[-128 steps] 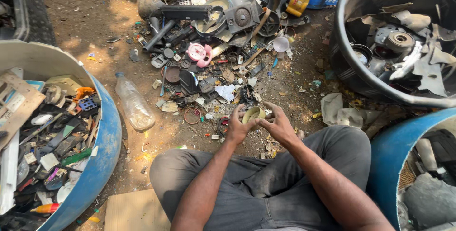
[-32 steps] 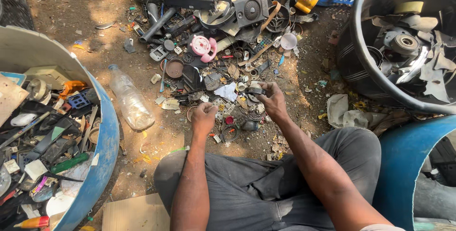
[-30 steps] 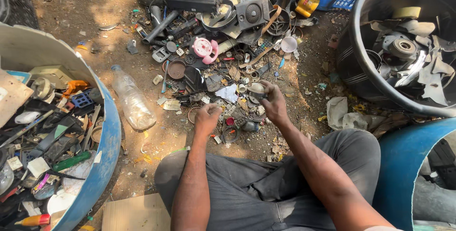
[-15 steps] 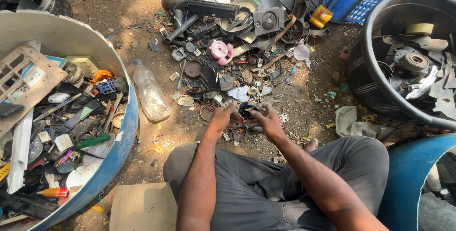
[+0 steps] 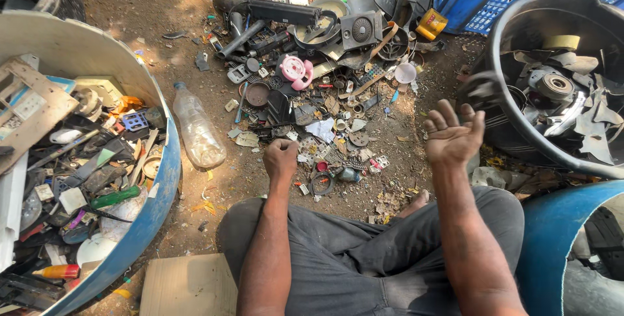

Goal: The person sits on the ground and sorts through a pile of mixed scrap materials, picking up various plastic and metal parts. They inspect items such as plastic trays, metal rings, and electronic components, then place them into nearby blue barrels or a black bin.

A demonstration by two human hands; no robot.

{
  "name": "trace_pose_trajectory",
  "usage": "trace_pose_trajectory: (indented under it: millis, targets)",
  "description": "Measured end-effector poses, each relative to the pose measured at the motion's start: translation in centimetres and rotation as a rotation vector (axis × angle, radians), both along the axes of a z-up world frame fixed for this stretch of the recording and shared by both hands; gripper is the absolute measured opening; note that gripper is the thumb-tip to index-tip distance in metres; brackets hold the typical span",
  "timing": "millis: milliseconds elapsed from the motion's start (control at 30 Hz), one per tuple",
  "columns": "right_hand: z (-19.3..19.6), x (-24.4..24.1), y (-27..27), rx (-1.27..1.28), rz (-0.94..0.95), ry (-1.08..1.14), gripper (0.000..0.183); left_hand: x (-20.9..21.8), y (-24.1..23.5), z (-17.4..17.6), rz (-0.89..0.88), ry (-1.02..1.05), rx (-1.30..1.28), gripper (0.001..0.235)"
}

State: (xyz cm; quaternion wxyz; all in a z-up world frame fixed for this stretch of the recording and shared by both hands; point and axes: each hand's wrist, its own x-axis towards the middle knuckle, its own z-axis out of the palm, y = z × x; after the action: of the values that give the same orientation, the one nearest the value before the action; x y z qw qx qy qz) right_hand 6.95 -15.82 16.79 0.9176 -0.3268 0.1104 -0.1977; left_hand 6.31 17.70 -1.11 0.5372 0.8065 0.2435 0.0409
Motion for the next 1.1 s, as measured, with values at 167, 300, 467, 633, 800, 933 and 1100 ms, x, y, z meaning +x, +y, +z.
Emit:
trace_pose_trajectory:
  millis: [167, 300, 467, 633, 800, 933, 1100]
  targets:
    - [-6.3, -1.0, 2.6, -1.364, 0.574, 0.565, 0.030, 0.4, -1.4, -0.7, -0.072, -0.034, 0.177, 0.033]
    - [-15.4, -4.3, 8.5, -2.193, 0.853, 0.352, 0.057, 0.4, -1.2, -0.3, -0.166, 0.142, 0.167, 0.050]
    - [-16.7, -2.4, 7.0, -1.974, 0.913, 0.586, 0.048, -0.4, -1.3, 1.0, -0.247, 0.222, -0.073, 0.044]
    - [-12.0, -3.3, 5.4, -1.913, 0.915, 0.740, 0.050, -1.1, -2.8, 1.2, -0.453, 0.322, -0.399, 0.056]
    - [-8.6, -3.0, 8.6, -1.253, 0.954, 0.437, 0.048, -0.9, -2.0, 1.3, -0.744, 0.231, -0.615, 0.062]
    - [-8.6, -2.2, 10.2, -1.337, 0.857, 0.467, 0.047, -1.1, -0.9, 1.4, -0.524, 0.085, -0.983, 0.047]
    - [-10.7, -4.4, 10.5, -1.314, 0.980, 0.411, 0.048, -0.9, 0.1, 2.5, -0.256, 0.019, -1.326, 0.045]
